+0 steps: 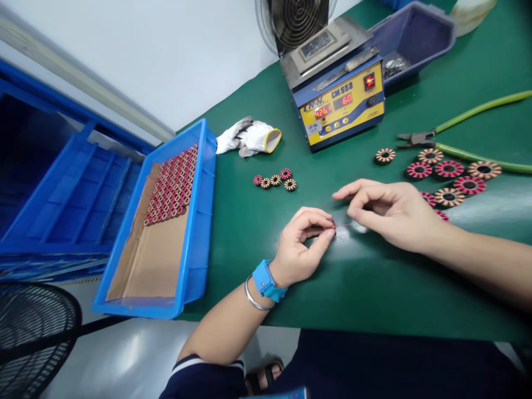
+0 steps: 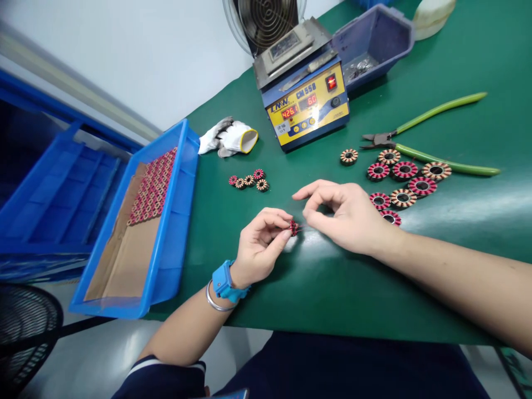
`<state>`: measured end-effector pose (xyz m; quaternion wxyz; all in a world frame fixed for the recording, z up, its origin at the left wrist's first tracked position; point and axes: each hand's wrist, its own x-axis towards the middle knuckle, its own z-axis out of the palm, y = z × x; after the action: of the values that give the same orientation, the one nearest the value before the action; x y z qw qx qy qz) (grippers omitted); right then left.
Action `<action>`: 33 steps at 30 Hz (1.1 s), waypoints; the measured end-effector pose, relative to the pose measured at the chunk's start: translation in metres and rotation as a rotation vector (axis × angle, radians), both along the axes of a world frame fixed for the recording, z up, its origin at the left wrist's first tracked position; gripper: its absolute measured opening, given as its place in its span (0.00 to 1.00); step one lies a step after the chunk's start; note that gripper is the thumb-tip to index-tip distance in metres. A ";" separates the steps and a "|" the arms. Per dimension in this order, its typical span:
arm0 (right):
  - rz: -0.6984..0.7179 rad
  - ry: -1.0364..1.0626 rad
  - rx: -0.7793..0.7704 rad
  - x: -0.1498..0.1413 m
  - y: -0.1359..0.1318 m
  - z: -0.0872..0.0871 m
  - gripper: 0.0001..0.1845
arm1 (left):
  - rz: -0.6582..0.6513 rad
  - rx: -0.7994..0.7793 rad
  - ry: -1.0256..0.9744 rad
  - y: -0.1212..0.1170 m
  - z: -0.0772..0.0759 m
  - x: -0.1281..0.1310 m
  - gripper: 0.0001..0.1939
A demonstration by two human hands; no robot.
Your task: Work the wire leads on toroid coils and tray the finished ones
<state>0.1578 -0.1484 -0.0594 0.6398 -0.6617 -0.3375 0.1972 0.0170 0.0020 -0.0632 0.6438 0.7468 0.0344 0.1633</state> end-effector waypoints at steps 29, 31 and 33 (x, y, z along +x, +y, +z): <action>0.117 -0.324 0.000 -0.021 -0.012 0.003 0.03 | 0.200 0.183 0.007 0.000 0.000 0.000 0.13; 0.078 -0.309 -0.040 -0.015 -0.009 -0.002 0.08 | 0.182 0.144 0.028 -0.001 -0.001 0.000 0.13; 0.113 -0.293 -0.070 -0.011 -0.006 -0.006 0.06 | 0.171 0.128 0.028 -0.002 -0.001 0.000 0.14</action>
<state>0.1465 -0.1548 -0.0655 0.5480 -0.6852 -0.4570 0.1458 0.0171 0.0000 -0.0644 0.5778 0.7831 0.0964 0.2088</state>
